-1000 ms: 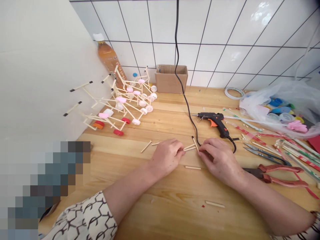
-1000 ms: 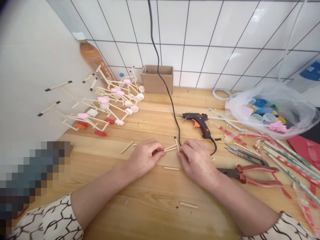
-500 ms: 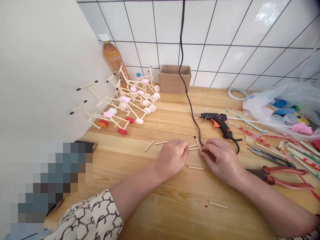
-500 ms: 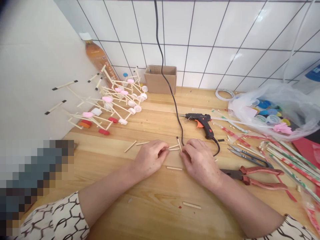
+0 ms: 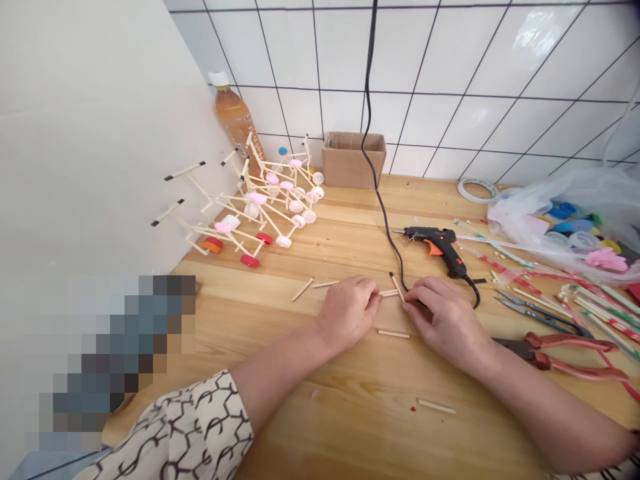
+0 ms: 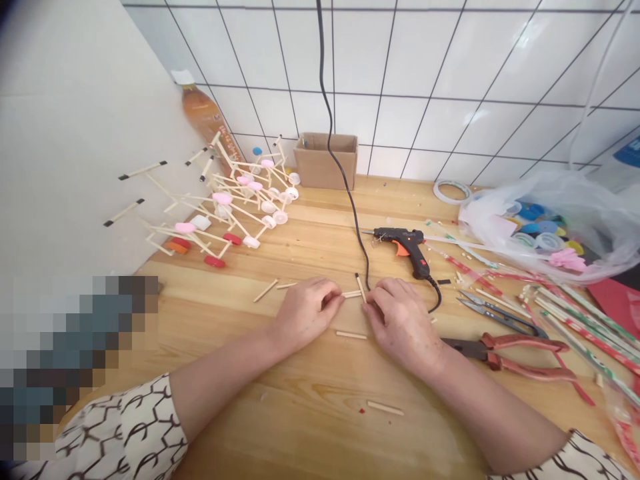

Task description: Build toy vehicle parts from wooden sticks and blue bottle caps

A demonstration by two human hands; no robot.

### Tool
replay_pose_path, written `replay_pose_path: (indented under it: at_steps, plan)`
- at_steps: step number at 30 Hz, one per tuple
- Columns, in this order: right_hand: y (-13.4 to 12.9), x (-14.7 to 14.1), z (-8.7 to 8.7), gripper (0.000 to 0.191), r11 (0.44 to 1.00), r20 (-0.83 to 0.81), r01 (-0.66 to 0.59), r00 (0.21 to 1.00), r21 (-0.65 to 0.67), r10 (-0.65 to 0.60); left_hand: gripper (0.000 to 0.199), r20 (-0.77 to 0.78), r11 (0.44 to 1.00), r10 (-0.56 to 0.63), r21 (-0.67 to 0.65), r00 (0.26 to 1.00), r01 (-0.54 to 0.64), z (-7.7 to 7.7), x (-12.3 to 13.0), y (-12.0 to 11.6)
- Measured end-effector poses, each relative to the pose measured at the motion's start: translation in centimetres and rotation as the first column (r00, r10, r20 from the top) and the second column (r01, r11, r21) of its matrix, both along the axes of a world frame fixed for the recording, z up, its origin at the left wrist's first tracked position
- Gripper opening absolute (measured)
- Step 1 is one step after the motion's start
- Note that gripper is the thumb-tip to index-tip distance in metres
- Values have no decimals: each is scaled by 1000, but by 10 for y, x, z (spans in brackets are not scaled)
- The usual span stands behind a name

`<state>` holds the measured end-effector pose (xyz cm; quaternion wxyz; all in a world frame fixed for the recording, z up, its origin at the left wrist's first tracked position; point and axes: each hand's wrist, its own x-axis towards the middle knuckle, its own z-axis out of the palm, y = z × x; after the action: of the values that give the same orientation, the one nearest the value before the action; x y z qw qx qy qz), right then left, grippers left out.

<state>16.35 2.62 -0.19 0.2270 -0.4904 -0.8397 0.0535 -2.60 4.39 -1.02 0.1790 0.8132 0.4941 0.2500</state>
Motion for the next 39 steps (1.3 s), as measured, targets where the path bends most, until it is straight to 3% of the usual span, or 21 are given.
replay_pose_path:
  at_steps: [39]
  plan:
    - [12, -2, 6, 12, 989, -53, -72, 996, -127, 66, 11, -49, 999, -26, 28, 998, 27, 0, 4, 1]
